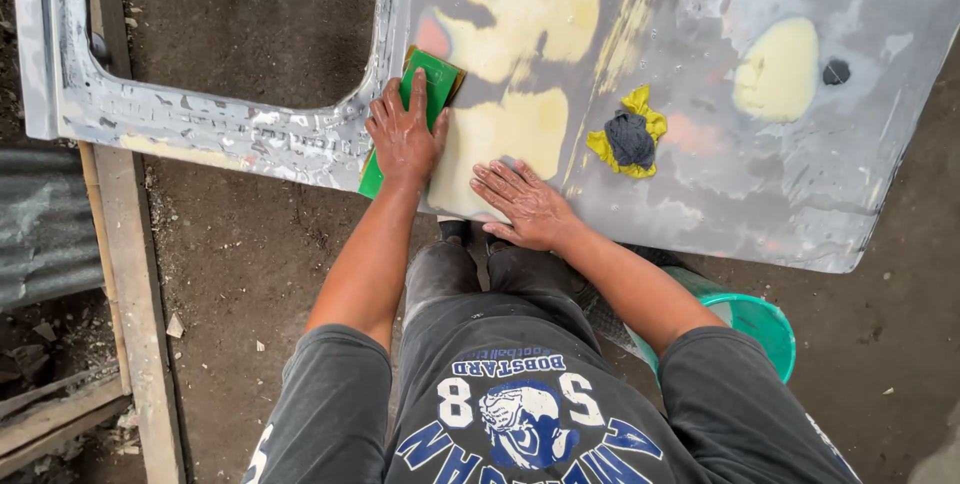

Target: The person sands a large, flat metal car part using a green sanding block and a yellow cloth. They repeatedly rub the surface, occasionally dipping the tools into a green bucket of water to clean them before resuming sanding.

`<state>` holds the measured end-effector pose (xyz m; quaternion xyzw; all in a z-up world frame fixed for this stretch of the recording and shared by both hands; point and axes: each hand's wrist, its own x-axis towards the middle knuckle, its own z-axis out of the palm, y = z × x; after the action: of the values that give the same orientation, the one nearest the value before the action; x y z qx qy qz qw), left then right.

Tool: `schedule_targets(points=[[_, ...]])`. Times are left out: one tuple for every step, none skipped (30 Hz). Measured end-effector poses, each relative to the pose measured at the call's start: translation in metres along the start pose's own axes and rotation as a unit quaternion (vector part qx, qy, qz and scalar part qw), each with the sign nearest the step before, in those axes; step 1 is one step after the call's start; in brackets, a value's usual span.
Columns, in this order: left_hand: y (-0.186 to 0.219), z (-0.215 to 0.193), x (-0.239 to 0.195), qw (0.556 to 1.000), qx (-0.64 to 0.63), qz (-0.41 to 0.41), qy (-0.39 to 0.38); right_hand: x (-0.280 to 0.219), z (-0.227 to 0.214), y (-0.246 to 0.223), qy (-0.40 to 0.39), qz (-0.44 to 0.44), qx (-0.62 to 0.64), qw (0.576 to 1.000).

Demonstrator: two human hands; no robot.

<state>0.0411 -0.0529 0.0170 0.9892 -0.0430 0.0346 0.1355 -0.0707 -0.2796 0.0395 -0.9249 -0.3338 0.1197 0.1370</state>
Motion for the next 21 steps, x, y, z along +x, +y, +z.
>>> schedule_targets(points=[[0.001, -0.004, 0.002, 1.000, -0.004, -0.004, -0.002, 0.004, -0.005, 0.000, -0.009, 0.000, 0.001, 1.000], [0.002, -0.008, 0.005, 1.000, -0.010, -0.006, -0.004, 0.007, -0.010, 0.000, -0.018, 0.003, 0.002, 1.000], [0.003, -0.009, 0.003, 1.000, -0.012, -0.002, -0.006, 0.009, -0.011, 0.001, -0.018, 0.008, 0.003, 1.000], [0.004, -0.011, 0.002, 1.000, -0.015, -0.006, -0.005, 0.011, -0.011, 0.003, -0.025, 0.016, 0.002, 1.000], [0.004, -0.013, 0.000, 1.000, -0.018, -0.011, -0.003, 0.013, -0.012, 0.004, -0.032, 0.023, 0.001, 0.999], [0.002, -0.015, 0.002, 1.000, -0.018, -0.008, -0.001, 0.022, -0.009, 0.013, -0.030, 0.024, -0.001, 0.999], [0.001, -0.016, 0.004, 1.000, -0.020, -0.003, 0.012, 0.031, -0.007, 0.022, -0.018, 0.052, -0.006, 0.998], [0.000, -0.016, 0.001, 1.000, -0.023, 0.001, 0.020, 0.036, -0.003, 0.029, -0.010, 0.081, -0.007, 0.997], [0.001, -0.016, 0.000, 1.000, -0.023, 0.003, 0.017, 0.043, -0.006, 0.036, -0.011, 0.083, -0.006, 0.996], [0.000, -0.016, 0.000, 1.000, -0.023, 0.006, 0.018, 0.052, -0.009, 0.045, -0.006, 0.118, -0.009, 0.993], [0.000, -0.017, 0.000, 0.999, -0.024, 0.008, 0.020, 0.061, -0.013, 0.054, -0.001, 0.152, -0.011, 0.988], [0.000, -0.018, 0.000, 1.000, -0.023, 0.008, 0.019, 0.067, -0.020, 0.060, 0.000, 0.152, -0.010, 0.988], [0.000, -0.020, 0.000, 1.000, -0.024, 0.008, 0.011, 0.074, -0.028, 0.066, -0.006, 0.170, -0.016, 0.985], [0.001, -0.021, 0.001, 1.000, -0.024, 0.005, 0.005, 0.082, -0.036, 0.075, -0.012, 0.184, -0.023, 0.983], [0.002, -0.021, 0.003, 1.000, -0.022, 0.001, 0.007, 0.088, -0.042, 0.087, -0.012, 0.180, -0.023, 0.983], [0.003, -0.021, 0.002, 1.000, -0.022, -0.003, 0.003, 0.094, -0.046, 0.098, -0.006, 0.180, -0.020, 0.983], [0.004, -0.020, 0.001, 1.000, -0.022, -0.007, -0.001, 0.101, -0.050, 0.109, 0.000, 0.180, -0.016, 0.983], [0.003, -0.020, 0.002, 1.000, -0.018, -0.013, -0.002, 0.108, -0.057, 0.118, -0.002, 0.174, -0.013, 0.985], [0.001, -0.020, 0.002, 1.000, -0.015, -0.016, -0.005, 0.116, -0.063, 0.127, 0.005, 0.171, -0.008, 0.985], [0.003, -0.018, 0.003, 1.000, -0.015, -0.016, -0.010, 0.120, -0.070, 0.136, 0.011, 0.171, -0.005, 0.985], [0.004, -0.018, 0.002, 1.000, -0.014, -0.020, -0.011, 0.124, -0.076, 0.143, 0.009, 0.168, -0.004, 0.986]])
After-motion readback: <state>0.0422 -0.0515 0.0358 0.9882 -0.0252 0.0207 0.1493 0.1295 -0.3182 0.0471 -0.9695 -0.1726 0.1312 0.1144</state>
